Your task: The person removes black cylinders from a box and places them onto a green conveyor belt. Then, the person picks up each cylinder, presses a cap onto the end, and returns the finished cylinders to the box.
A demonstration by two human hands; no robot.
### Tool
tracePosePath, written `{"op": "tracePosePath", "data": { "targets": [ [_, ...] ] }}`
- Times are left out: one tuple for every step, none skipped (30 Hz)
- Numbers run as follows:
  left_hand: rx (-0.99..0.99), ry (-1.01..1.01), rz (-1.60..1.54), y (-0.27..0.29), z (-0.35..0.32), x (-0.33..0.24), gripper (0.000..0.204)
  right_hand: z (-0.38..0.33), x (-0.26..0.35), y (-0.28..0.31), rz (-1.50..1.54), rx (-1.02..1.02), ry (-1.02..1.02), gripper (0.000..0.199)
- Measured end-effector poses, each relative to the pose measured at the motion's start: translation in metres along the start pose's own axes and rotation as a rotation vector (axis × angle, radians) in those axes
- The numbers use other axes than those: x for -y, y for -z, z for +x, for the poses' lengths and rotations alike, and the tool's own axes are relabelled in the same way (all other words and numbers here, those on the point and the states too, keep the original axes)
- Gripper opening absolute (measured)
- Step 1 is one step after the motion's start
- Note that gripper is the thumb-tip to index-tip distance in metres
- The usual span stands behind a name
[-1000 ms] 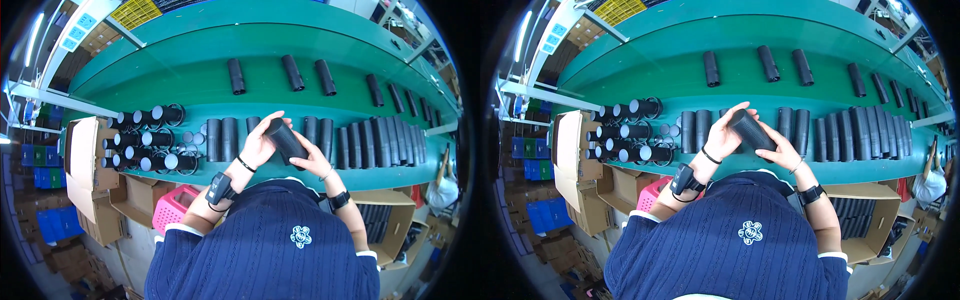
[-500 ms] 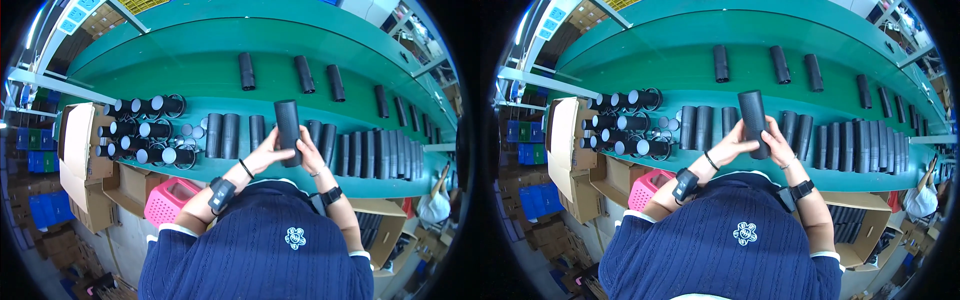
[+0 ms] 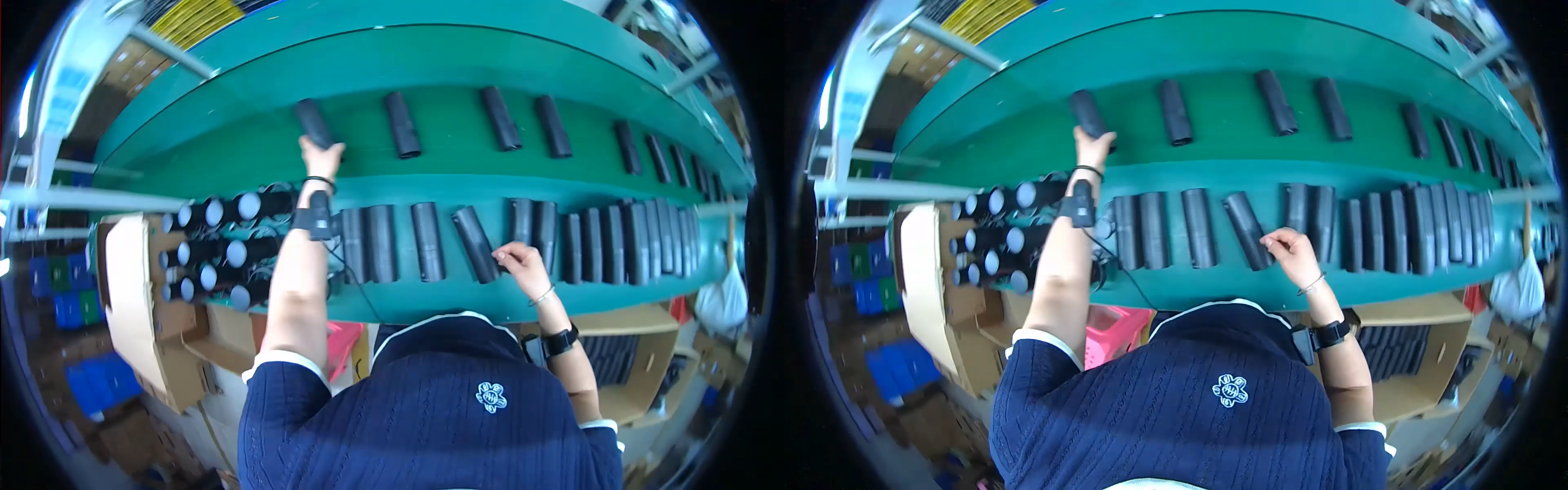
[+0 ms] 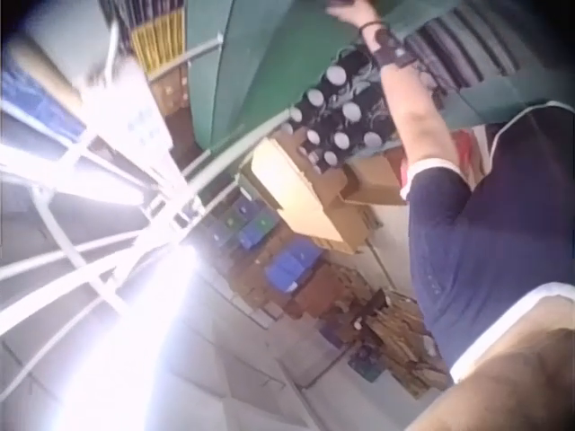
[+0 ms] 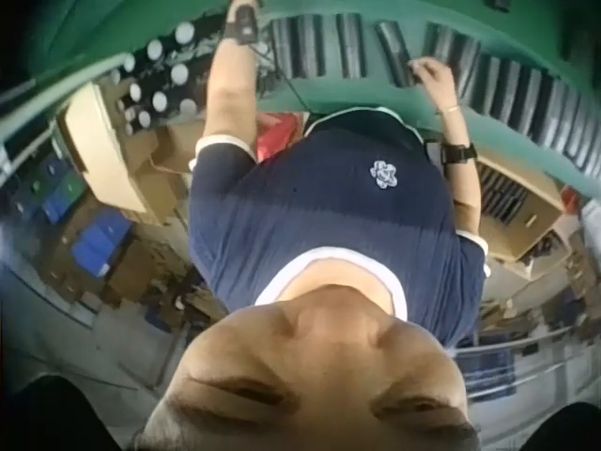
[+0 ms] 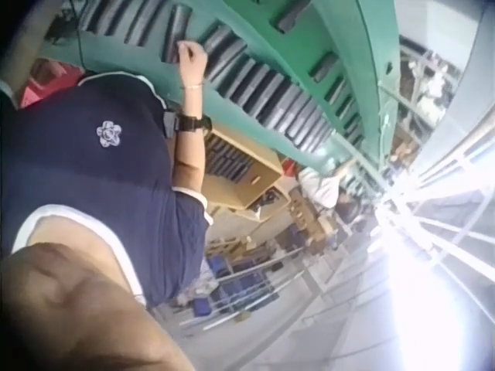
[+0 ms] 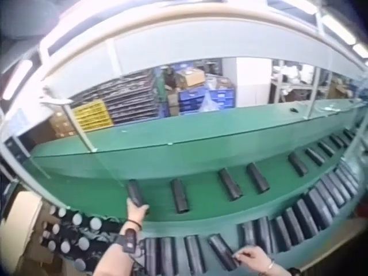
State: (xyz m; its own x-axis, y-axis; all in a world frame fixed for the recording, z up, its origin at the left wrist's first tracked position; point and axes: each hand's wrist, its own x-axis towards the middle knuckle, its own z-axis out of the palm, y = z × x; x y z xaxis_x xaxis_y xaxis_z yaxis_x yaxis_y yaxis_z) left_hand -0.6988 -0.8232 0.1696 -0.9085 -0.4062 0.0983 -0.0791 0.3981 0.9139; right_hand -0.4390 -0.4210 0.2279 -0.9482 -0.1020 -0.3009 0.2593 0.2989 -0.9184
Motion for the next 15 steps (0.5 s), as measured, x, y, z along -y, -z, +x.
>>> {"op": "tracePosePath", "data": {
  "targets": [
    [-0.017,0.039,0.184,-0.015,0.003,-0.005,0.069,-0.012,0.004,0.006,-0.164,-0.103,0.015,0.01],
    [-0.044,0.054,0.341,-0.006,0.021,0.013,0.081,-0.019,-0.001,0.01,-0.166,-0.13,0.002,0.01],
    [-0.026,0.067,0.463,-0.011,0.03,0.018,0.086,-0.027,-0.014,0.017,-0.289,-0.232,0.058,0.009],
    [-0.011,0.076,0.583,-0.018,0.034,0.021,0.092,-0.037,-0.022,0.023,-0.419,-0.328,0.112,0.009],
    [0.043,0.12,0.674,-0.025,0.036,0.018,0.094,-0.042,-0.018,0.027,-0.476,-0.437,0.015,0.005],
    [0.091,0.159,0.766,-0.032,0.038,0.015,0.095,-0.05,-0.03,0.036,-0.535,-0.502,-0.012,0.01],
    [0.123,0.19,0.802,-0.03,0.043,0.021,0.095,-0.052,-0.033,0.039,-0.6,-0.567,-0.054,0.016],
    [0.149,0.222,0.84,-0.028,0.047,0.026,0.096,-0.052,-0.037,0.042,-0.663,-0.628,-0.094,0.023],
    [0.165,0.242,0.879,-0.03,0.047,0.025,0.096,-0.054,-0.052,0.045,-0.674,-0.627,-0.151,0.039],
    [0.174,0.219,0.922,-0.031,0.047,0.022,0.096,-0.052,-0.061,0.044,-0.677,-0.633,-0.16,0.039],
    [0.134,0.208,0.988,-0.034,0.044,0.019,0.095,-0.05,-0.069,0.043,-0.688,-0.672,-0.145,0.044],
    [0.102,0.194,1.055,-0.044,0.032,0.003,0.095,-0.047,-0.074,0.042,-0.699,-0.713,-0.137,0.049],
    [-0.006,0.085,1.035,-0.046,0.024,-0.002,0.092,-0.041,-0.071,0.041,-0.643,-0.648,-0.242,0.061],
    [-0.115,-0.023,1.012,-0.048,0.016,-0.007,0.09,-0.037,-0.069,0.04,-0.603,-0.612,-0.264,0.066],
    [-0.093,-0.129,0.879,-0.056,0.001,-0.019,0.083,-0.036,-0.074,0.043,-0.575,-0.598,-0.29,0.068]
  ]
}}
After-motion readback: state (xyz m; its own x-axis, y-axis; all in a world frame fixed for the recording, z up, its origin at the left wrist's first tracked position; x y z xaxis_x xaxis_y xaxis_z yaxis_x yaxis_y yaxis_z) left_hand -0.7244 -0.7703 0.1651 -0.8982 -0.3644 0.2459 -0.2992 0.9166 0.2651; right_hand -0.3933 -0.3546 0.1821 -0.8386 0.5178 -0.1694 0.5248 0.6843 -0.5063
